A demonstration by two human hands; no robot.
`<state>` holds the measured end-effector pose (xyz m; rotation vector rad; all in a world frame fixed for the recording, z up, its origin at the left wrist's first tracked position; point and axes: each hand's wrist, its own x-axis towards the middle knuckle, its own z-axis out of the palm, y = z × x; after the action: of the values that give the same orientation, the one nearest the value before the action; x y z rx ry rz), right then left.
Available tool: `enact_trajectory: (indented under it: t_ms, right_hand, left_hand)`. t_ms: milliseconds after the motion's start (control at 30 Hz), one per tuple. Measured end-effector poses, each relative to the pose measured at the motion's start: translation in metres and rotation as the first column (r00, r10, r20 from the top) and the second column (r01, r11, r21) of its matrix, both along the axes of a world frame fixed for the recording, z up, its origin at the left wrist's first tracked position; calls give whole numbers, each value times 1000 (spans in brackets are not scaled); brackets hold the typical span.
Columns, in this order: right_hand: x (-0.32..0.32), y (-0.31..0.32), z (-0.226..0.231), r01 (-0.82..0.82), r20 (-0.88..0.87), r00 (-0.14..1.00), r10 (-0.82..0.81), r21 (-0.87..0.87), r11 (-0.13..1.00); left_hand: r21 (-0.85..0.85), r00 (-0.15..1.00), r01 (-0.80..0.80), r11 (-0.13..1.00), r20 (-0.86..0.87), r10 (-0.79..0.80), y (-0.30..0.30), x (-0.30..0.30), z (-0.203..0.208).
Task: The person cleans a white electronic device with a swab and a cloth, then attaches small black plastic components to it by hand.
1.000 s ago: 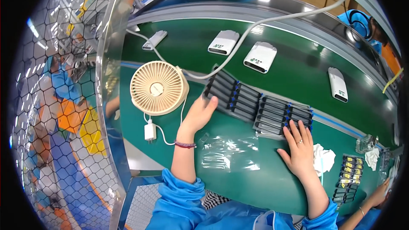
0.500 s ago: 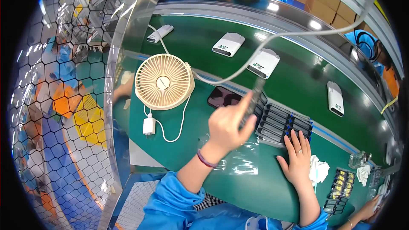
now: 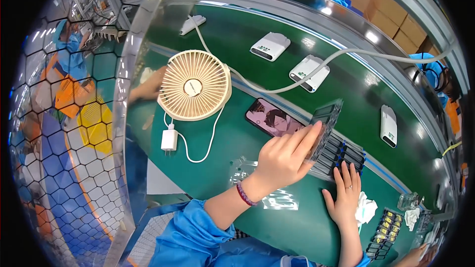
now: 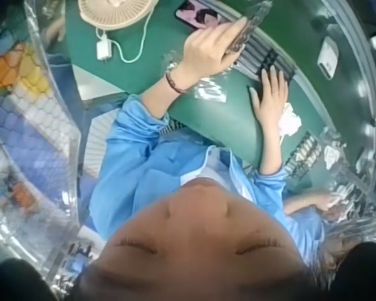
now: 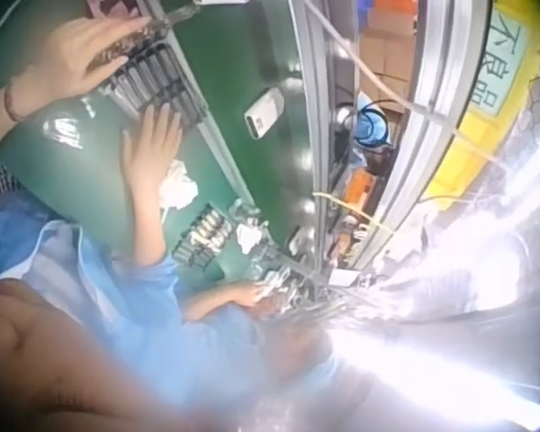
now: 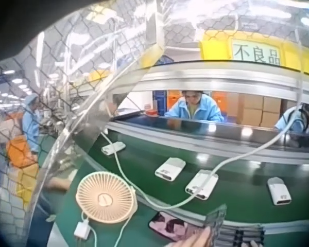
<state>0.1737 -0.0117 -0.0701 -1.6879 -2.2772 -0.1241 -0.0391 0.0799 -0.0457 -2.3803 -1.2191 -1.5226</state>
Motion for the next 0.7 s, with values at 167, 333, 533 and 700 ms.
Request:
enact_trajectory:
  t_ms: [167, 333, 533, 700]
  right_hand:
    - [0, 1, 3, 8, 12, 1000, -8, -20, 1000]
    - [1, 0, 4, 13, 4, 1000, -13, -29, 1000]
    - [-1, -1, 3, 18, 3, 1000, -18, -31, 999]
    - [-2, 2, -2, 27, 2, 1000, -27, -35, 999]
  left_hand:
    - [-134, 998, -65, 989, 13, 68, 1, -4, 5]
    - [-47, 989, -143, 989, -34, 141, 6, -5, 1]
    - [39, 992, -91, 995, -82, 94, 4, -9, 0]
    - [52, 982, -108, 993, -149, 115, 6, -11, -3]
